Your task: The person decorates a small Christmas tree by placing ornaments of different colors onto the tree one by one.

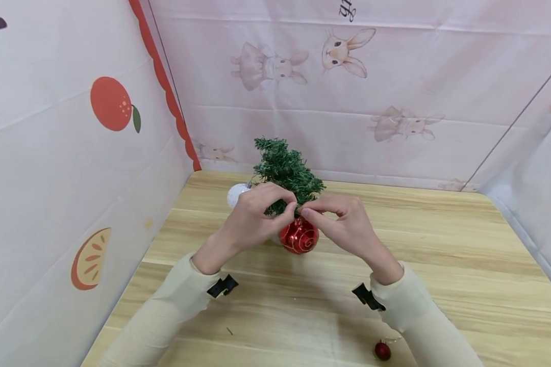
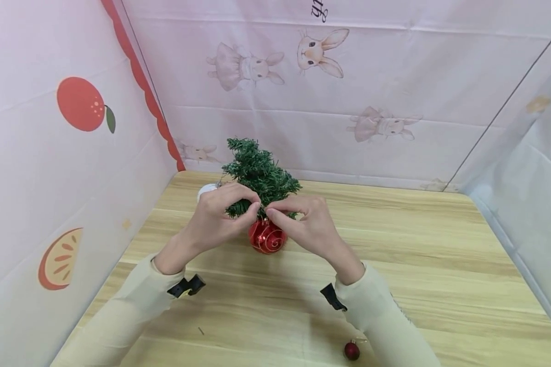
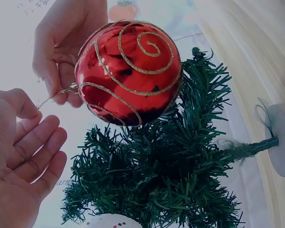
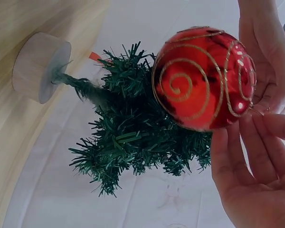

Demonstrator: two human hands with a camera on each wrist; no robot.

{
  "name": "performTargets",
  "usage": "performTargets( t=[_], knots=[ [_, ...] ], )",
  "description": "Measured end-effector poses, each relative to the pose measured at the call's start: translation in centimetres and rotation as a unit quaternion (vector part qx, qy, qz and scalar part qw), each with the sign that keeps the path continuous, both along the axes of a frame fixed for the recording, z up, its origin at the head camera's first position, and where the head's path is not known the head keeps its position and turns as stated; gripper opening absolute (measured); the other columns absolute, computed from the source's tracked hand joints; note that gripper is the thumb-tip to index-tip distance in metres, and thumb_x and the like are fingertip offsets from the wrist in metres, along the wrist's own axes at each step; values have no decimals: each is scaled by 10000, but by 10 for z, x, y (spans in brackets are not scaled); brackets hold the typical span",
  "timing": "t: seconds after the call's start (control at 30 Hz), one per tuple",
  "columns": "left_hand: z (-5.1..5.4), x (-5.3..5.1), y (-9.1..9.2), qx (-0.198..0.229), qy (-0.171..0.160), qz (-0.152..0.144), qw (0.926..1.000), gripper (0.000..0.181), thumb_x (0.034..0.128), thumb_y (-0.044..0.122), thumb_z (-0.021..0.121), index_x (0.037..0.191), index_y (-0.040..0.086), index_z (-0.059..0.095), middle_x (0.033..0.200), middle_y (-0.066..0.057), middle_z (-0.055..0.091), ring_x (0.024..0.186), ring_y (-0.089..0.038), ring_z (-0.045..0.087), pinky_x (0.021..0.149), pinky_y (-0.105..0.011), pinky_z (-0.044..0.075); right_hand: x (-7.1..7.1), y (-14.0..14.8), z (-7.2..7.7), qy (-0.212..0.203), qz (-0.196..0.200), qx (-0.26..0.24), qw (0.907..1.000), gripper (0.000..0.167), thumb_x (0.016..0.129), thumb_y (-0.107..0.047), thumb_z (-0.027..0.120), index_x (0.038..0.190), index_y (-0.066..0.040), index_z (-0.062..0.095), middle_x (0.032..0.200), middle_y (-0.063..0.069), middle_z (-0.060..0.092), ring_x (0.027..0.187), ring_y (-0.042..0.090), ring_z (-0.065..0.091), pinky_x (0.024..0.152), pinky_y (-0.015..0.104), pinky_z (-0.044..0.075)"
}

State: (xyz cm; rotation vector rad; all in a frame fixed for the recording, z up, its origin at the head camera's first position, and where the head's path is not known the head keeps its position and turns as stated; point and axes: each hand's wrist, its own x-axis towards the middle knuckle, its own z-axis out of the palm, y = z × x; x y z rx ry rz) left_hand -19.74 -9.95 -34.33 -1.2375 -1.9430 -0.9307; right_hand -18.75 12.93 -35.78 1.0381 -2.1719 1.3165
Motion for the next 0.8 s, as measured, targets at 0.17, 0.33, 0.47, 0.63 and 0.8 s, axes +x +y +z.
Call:
performTargets(
  t=[0.17,0.33,0.47,0.63,0.8],
  knots=[
    [-1,-1,1,-50,6,-54,10000,62,936,16,703,953,40,758,902,-52,770,864,-172,711,803,-355,619,2,1,-2,-147,-82,118,9998,152,956,-52,758,1038,-132,859,904,-16,816,794,49,737,705,203,576],
    [-4,-1,-1,-70,-39,68,9999,61,917,2,718,950,33,758,904,-62,773,864,-174,714,803,-334,619,1,1,-3,-162,-43,141,9998,155,959,-35,750,1048,-107,853,907,9,817,767,65,744,689,183,583],
    [-5,-1,-2,-14,-165,212,9996,62,923,0,704,946,29,753,902,-68,770,856,-182,713,784,-362,622,-1,-2,0,-124,-50,100,9999,133,981,-46,728,1032,-95,841,943,17,811,855,119,776,816,218,620],
    [-7,-1,0,-43,-389,638,9972,71,949,17,672,941,34,740,834,-50,721,757,-152,642,693,-338,578,-3,-8,2,-82,-504,2,9987,119,998,-64,709,1041,-64,821,952,45,808,830,152,768,789,245,625],
    [-8,-4,5,-115,-287,1330,9906,86,956,41,658,917,50,734,714,-14,619,646,-128,526,602,-277,456,-5,-15,4,0,-1014,93,9948,128,1004,-88,704,1063,-34,804,956,77,805,830,180,765,734,280,627]
  ],
)
